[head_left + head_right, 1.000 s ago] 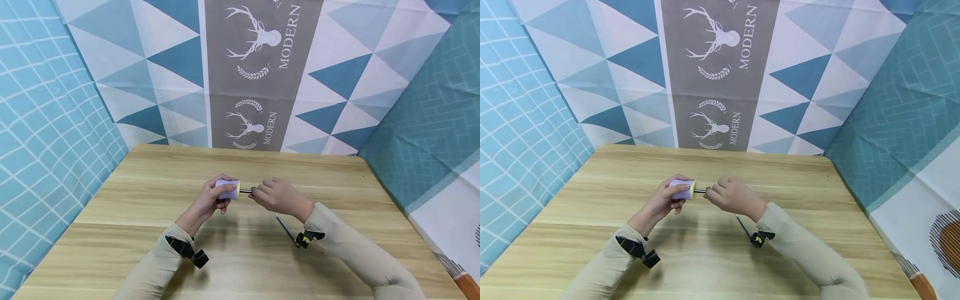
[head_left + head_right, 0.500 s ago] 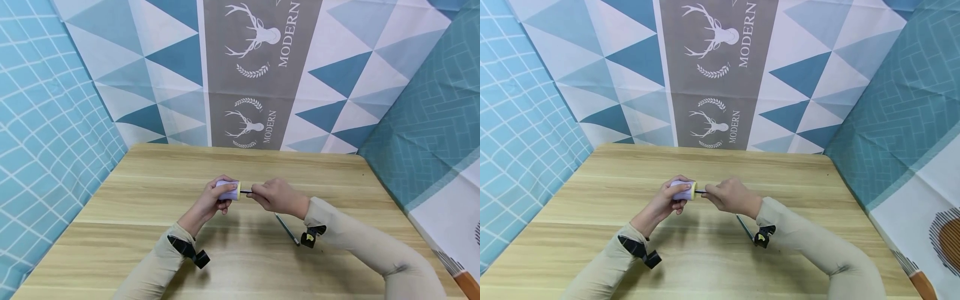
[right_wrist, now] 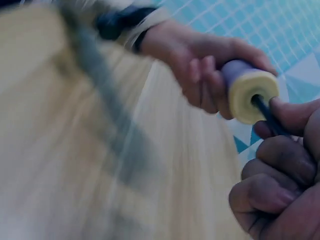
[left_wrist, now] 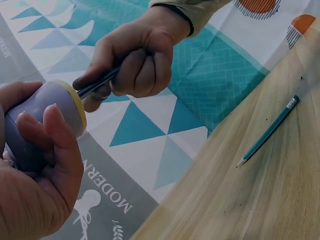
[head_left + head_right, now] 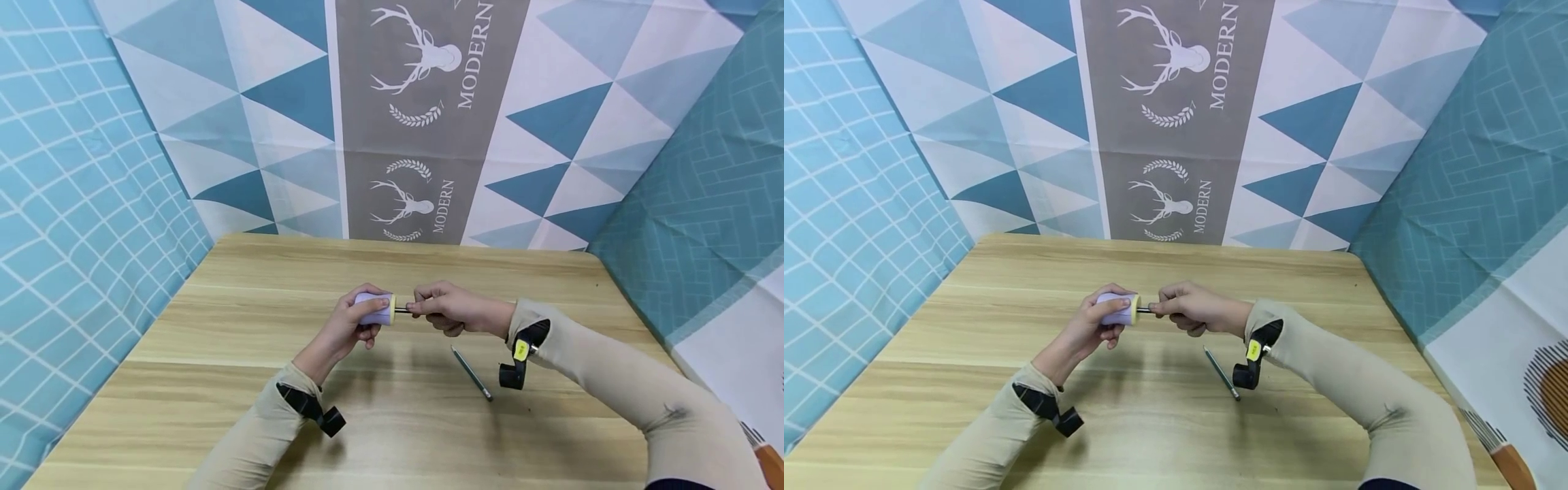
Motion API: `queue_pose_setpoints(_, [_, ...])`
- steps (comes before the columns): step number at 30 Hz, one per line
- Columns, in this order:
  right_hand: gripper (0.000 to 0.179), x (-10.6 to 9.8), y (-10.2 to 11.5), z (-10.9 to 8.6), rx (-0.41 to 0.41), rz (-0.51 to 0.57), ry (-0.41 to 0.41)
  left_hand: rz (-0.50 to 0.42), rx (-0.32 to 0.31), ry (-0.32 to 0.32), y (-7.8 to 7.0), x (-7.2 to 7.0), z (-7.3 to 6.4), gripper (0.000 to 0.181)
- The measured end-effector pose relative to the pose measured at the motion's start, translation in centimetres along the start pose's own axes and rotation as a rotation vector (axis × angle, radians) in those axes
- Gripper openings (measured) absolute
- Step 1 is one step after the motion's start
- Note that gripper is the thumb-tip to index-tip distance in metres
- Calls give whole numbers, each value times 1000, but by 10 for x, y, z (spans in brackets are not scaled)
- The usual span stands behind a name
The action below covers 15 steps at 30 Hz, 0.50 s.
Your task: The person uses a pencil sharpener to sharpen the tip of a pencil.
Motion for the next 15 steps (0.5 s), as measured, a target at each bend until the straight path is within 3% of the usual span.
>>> queue_pose_setpoints(3, [23,-2,-1,-1,29,-5,-9,-1,5,3,-1,0,0,12])
queue_pose_setpoints(5, [25,-3,10,-2,-78,-184,-43,-2,1,7,-2,1,0,13])
queue_pose_setpoints(8, [26,5,39,-13,-396,-687,-138,-8,-11,10,-1,2,-1,13])
queue_pose_setpoints(10, [25,16,55,-26,-640,-1028,-266,-12,-15,8,-1,2,-2,13])
queue_pose_setpoints(12, [25,28,63,-39,-851,-1272,-376,-12,-8,1,-2,1,-2,12])
queue_pose_setpoints(15, [30,43,63,-50,-1086,-1520,-492,-14,9,-15,-6,-1,-3,12])
Point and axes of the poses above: each hand's wrist, its own z-axis towards the middle knuckle, its own x-axis out of the palm, y = z × x, the point moved 10 cm from there along z, towards the middle knuckle, and after that the axes turned 7 degrees about z, right-handed, at the moved point
